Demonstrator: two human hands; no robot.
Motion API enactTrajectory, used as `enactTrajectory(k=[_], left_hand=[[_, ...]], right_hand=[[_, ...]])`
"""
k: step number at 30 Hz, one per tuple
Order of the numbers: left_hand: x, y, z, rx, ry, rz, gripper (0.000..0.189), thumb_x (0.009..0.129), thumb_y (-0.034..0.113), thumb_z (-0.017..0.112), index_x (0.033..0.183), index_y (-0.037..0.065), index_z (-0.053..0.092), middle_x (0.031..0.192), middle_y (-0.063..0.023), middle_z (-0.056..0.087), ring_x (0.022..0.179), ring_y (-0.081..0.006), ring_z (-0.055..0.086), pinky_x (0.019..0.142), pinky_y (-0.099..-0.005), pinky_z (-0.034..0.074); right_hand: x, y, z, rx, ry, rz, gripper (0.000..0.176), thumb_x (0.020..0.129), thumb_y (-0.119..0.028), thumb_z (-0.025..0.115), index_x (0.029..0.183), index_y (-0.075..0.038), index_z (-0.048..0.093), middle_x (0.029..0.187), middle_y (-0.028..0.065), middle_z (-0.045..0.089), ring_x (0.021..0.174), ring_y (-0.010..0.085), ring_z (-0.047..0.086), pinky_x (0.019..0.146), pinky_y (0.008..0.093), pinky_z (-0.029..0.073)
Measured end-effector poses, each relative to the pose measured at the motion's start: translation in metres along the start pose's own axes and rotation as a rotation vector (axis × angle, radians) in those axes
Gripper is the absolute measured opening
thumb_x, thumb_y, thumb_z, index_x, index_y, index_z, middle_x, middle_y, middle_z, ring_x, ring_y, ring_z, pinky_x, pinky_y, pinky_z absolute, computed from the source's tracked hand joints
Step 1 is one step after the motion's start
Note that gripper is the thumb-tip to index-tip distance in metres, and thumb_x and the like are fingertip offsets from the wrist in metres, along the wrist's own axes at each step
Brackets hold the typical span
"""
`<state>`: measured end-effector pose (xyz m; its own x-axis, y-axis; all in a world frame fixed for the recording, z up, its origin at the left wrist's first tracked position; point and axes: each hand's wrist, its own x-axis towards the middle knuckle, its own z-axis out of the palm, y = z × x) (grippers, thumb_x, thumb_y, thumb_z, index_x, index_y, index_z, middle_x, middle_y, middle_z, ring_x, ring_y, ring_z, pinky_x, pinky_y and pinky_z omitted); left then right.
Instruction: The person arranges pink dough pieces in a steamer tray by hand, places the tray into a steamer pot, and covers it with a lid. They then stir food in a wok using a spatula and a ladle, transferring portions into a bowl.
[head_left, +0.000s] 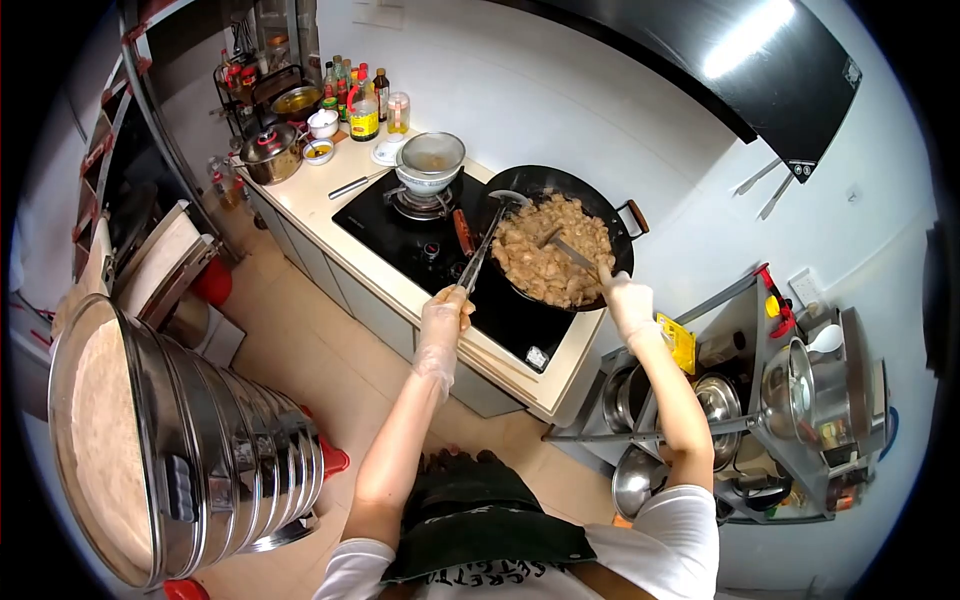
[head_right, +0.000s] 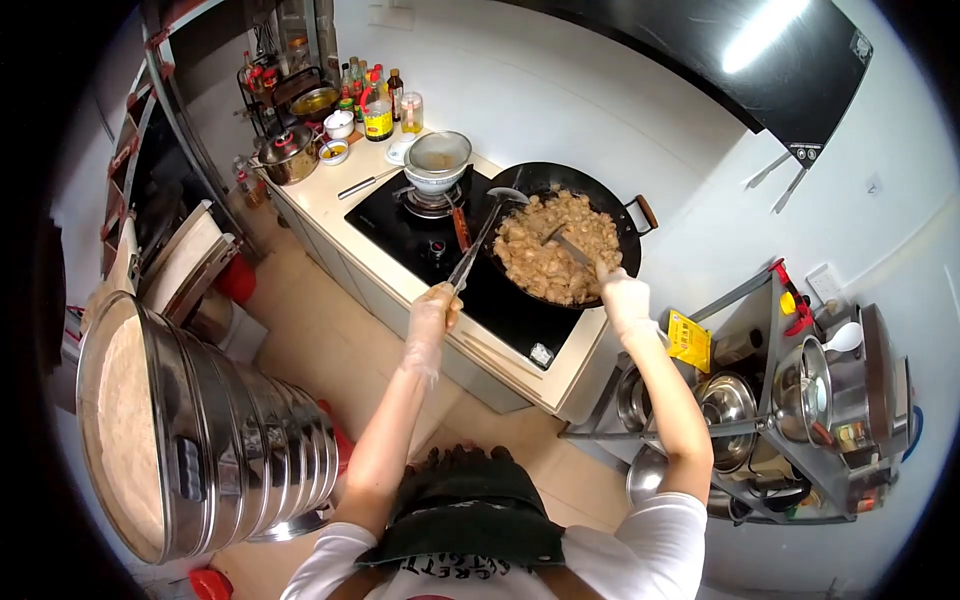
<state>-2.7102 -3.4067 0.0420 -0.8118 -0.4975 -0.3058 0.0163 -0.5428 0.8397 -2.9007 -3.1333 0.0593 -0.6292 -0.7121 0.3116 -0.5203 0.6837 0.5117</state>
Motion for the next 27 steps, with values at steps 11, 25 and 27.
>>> enactTrajectory(k=[11,25,27], left_hand=[[-0.010,0.011,0.009,0.071,-0.069,-0.008,0.018,0.097,0.019,0.048,0.092,0.006,0.060,0.066,0.0040,0.053,0.051,-0.0035,0.039,0.046,-0.0200,0.027],[-0.011,0.003,0.016,0.141,-0.143,-0.058,0.020,0.097,0.020,0.049,0.090,0.006,0.061,0.066,0.0039,0.052,0.051,-0.0040,0.038,0.048,-0.0210,0.029],[-0.011,0.004,0.011,0.122,-0.148,-0.041,0.021,0.096,0.019,0.050,0.088,0.004,0.061,0.065,0.0029,0.052,0.050,-0.0043,0.039,0.046,-0.0208,0.029]], right_hand=[[-0.043,0.000,-0.015,0.220,-0.199,0.204,0.037,0.085,-0.027,0.064,0.120,-0.014,0.062,0.075,0.0149,0.065,0.066,0.0315,0.066,0.060,0.0428,0.053],[-0.096,-0.008,-0.037,0.289,-0.301,0.486,0.022,0.087,-0.031,0.062,0.096,-0.013,0.071,0.078,0.0162,0.068,0.074,0.0332,0.068,0.069,0.0429,0.054],[-0.086,-0.001,-0.066,0.388,-0.336,0.607,0.026,0.088,-0.033,0.062,0.103,-0.015,0.072,0.080,0.0170,0.068,0.077,0.0337,0.068,0.072,0.0426,0.053]])
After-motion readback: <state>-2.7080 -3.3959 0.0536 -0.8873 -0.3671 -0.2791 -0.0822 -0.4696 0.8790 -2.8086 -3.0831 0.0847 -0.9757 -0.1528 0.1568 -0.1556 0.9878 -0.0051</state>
